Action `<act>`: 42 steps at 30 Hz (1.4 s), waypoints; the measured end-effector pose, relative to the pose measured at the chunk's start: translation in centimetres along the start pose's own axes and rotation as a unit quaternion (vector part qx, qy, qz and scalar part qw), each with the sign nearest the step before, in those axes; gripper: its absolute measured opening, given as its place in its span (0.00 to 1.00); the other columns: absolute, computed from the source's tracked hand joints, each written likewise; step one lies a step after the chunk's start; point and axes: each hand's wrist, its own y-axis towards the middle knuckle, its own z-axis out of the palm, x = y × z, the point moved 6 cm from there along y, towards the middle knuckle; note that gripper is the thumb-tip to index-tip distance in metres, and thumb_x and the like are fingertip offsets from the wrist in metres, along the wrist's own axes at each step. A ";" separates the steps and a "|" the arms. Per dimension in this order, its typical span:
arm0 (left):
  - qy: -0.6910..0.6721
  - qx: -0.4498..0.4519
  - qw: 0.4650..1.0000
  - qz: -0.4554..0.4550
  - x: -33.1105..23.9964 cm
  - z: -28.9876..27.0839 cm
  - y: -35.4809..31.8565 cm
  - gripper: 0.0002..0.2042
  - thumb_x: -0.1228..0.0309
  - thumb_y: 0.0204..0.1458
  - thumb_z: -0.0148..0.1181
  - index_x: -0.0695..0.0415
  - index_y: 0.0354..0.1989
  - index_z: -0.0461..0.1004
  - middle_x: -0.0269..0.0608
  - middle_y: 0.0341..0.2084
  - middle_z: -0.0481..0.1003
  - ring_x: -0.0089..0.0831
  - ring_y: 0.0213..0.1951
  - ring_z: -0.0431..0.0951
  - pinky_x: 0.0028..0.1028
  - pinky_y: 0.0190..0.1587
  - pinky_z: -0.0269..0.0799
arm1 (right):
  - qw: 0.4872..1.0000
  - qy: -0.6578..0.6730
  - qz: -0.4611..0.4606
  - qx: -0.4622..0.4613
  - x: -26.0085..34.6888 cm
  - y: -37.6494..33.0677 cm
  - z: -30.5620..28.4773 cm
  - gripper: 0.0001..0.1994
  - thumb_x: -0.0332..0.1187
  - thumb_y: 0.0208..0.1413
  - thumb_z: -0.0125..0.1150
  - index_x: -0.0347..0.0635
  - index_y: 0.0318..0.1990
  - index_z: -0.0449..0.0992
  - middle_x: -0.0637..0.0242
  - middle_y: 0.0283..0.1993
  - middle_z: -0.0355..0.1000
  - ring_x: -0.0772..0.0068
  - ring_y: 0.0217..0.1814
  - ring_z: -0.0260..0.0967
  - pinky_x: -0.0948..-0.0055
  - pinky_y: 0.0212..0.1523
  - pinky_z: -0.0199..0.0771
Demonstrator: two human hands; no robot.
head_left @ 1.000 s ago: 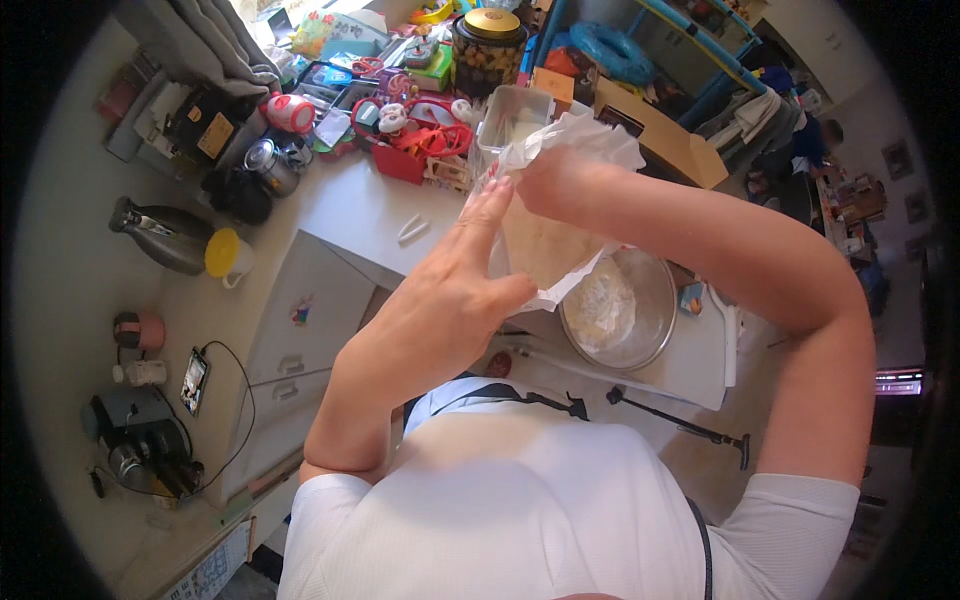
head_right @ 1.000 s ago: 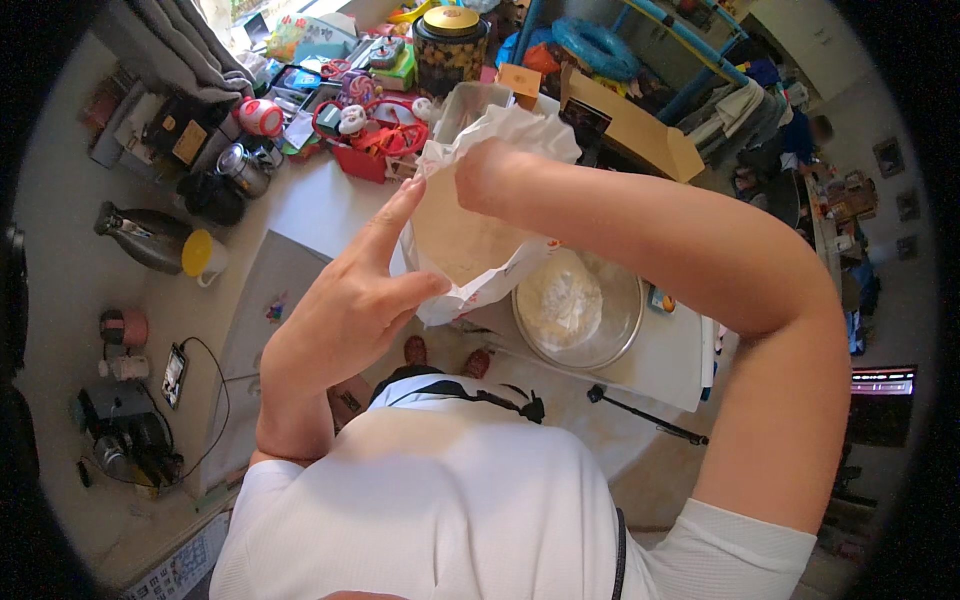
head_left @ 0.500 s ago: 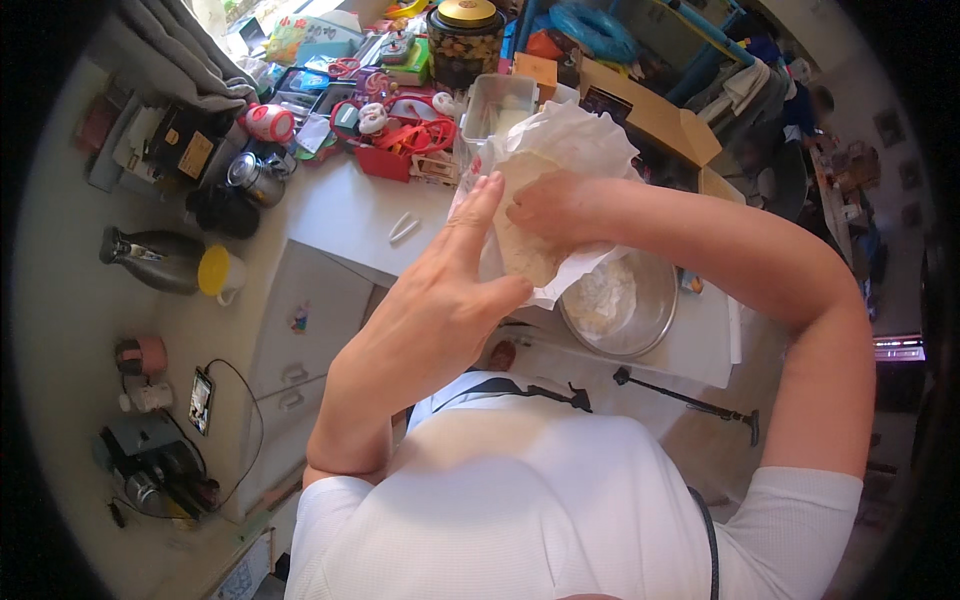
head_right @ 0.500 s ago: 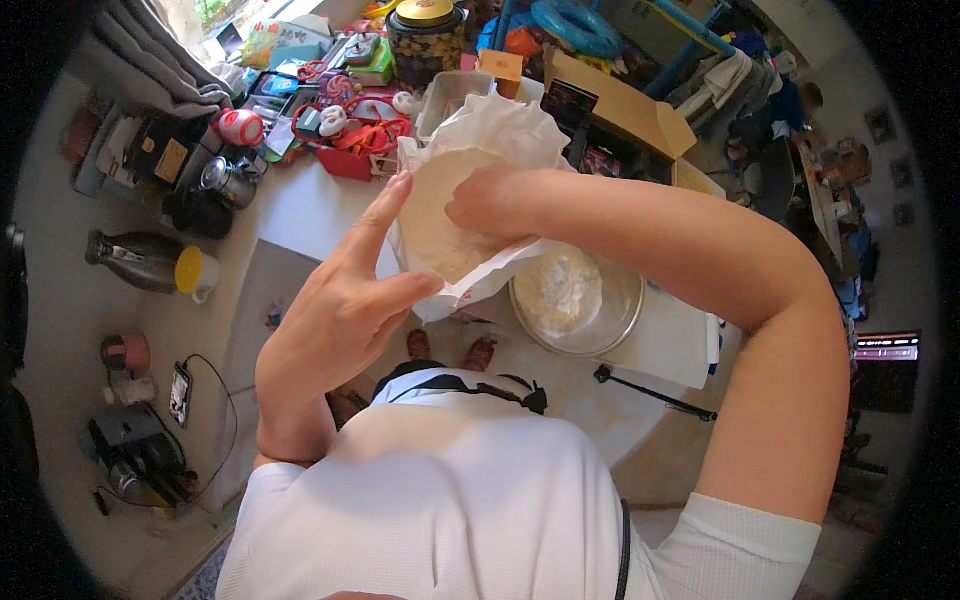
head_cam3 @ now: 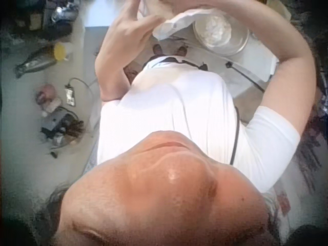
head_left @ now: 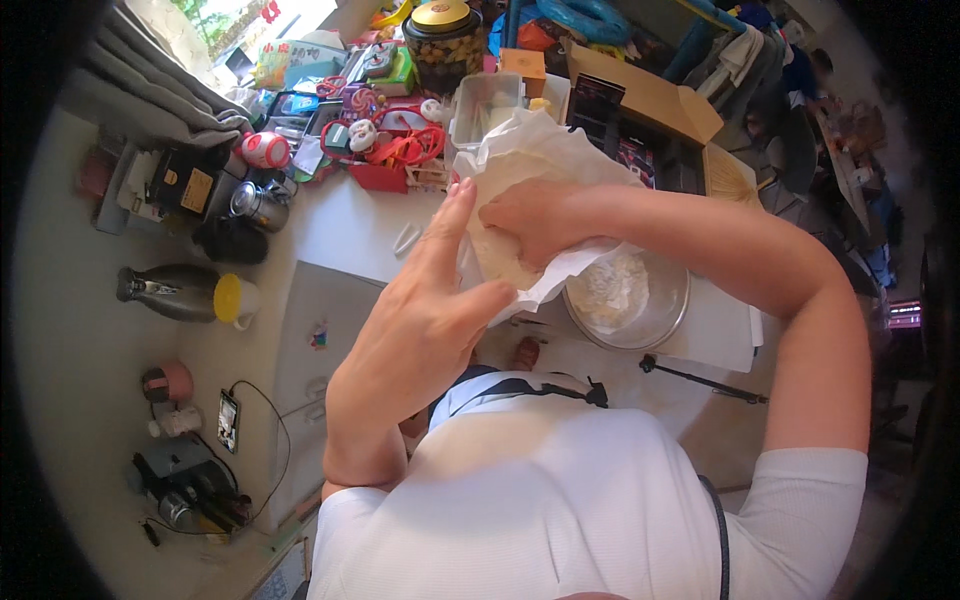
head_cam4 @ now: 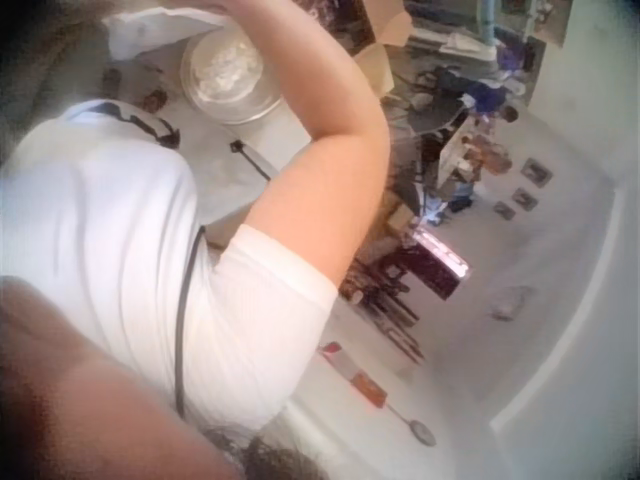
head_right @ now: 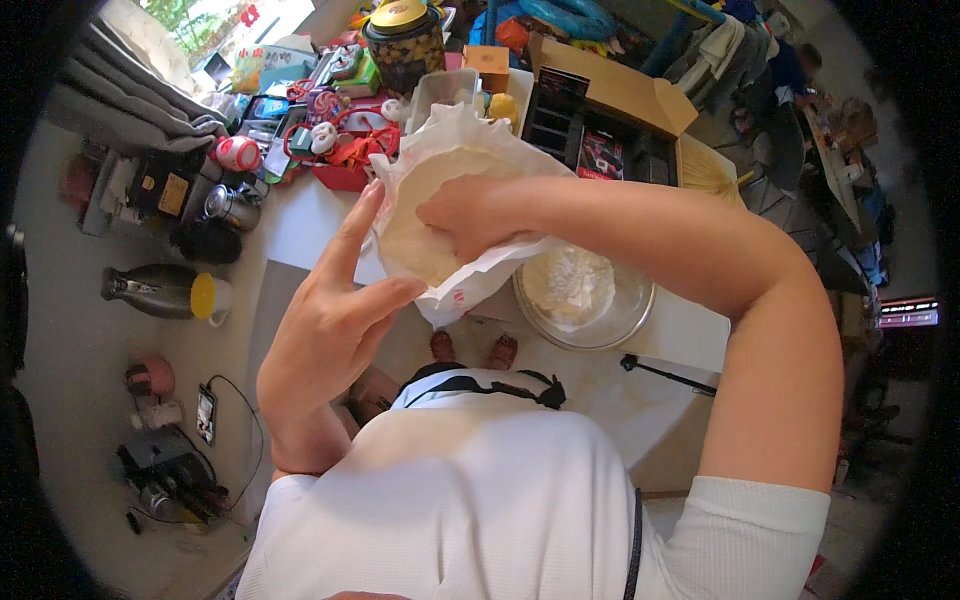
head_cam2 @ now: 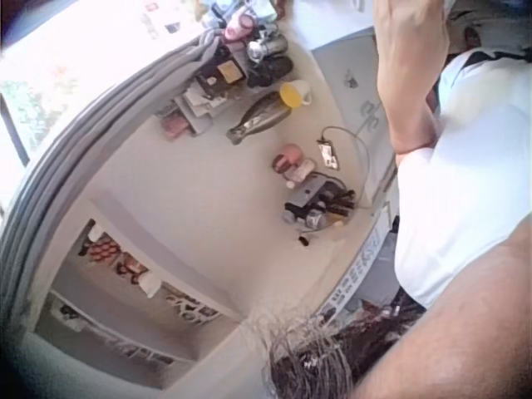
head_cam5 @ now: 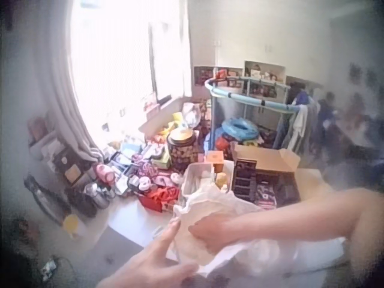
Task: The person retrieves a plastic bag of white powder from a cabinet, opens it, and repeatedly scoops the powder with a small cup into a metal bowl. The person also briefly opens a white container and removes a small white item before returning to the powder transfer.
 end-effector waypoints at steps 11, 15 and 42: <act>0.126 0.034 0.991 0.000 -1.2 0.0 1.4 0.10 0.83 0.45 0.64 0.58 0.35 0.79 0.47 0.66 0.66 0.65 0.67 0.62 0.55 0.64 0.64 | 0.980 0.175 0.008 -0.091 -0.8 -0.2 0.0 0.27 0.40 0.36 0.74 0.38 0.46 0.76 0.51 0.42 0.77 0.50 0.48 0.76 0.58 0.47 0.74; 0.158 0.037 0.986 -0.043 -1.5 -0.3 1.5 0.09 0.81 0.46 0.63 0.58 0.37 0.77 0.49 0.61 0.69 0.68 0.64 0.64 0.67 0.63 0.62 | 0.970 0.216 0.019 -0.111 -0.3 -1.1 -1.3 0.28 0.34 0.36 0.74 0.38 0.50 0.75 0.53 0.44 0.77 0.56 0.48 0.76 0.62 0.47 0.73; 0.171 0.035 0.980 -0.095 -0.8 -0.2 0.9 0.08 0.79 0.56 0.60 0.55 0.43 0.75 0.65 0.65 0.62 0.62 0.53 0.75 0.46 0.49 0.75 | 0.950 0.222 -0.006 -0.218 -2.0 -2.1 -1.3 0.30 0.32 0.33 0.74 0.34 0.50 0.75 0.51 0.46 0.78 0.54 0.51 0.76 0.63 0.51 0.75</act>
